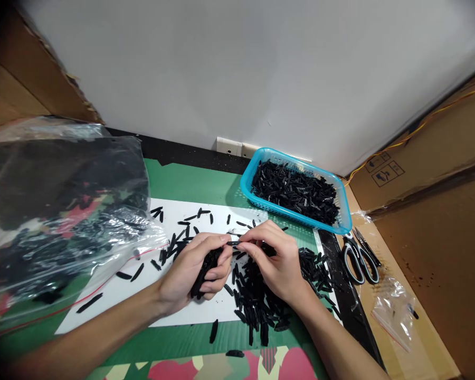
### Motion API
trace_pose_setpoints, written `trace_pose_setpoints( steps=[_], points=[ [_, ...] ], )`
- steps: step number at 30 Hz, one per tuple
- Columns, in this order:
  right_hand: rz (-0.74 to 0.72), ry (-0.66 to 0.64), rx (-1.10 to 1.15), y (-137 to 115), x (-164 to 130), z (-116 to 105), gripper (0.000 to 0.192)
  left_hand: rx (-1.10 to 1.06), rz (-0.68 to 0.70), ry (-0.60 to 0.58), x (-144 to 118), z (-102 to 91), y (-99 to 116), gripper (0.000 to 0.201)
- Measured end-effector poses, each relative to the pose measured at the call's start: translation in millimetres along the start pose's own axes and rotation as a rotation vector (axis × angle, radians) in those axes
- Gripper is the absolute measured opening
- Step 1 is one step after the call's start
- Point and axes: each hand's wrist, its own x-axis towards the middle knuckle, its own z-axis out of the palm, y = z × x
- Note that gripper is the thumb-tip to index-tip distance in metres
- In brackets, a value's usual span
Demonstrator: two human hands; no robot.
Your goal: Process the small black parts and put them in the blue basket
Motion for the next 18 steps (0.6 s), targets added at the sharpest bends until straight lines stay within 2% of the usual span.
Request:
trace_pose_setpoints(
  steps=[4, 8, 11, 14, 18],
  points=[
    [-0.121, 0.163, -0.173, -0.7, 6.5, -5.1, 0.012, 0.002, 0.023, 0.004, 0.1, 0.1, 1.0, 0.043],
    [-0.243, 0.344, -0.431, 3.1, 34.0, -23.6, 0.009, -0.015, 0.004, 0.002, 0.1, -1.8, 0.3, 0.043],
    [-0.250, 0.420, -0.420, 2.9, 52.8, -32.8, 0.006, -0.029, 0.002, 0.004, -0.7, -3.2, -0.1, 0.042],
    [-0.163, 0.325, -0.206, -0.1, 50.4, -27.8, 0.006, -0.054, 0.019, -0.021, -2.0, -4.0, 0.1, 0.039],
    [-0.049, 0.149, 0.012, -0.8, 19.5, -9.2, 0.010, -0.079, 0.039, -0.095, -2.6, -4.1, -0.1, 0.038]
  ],
)
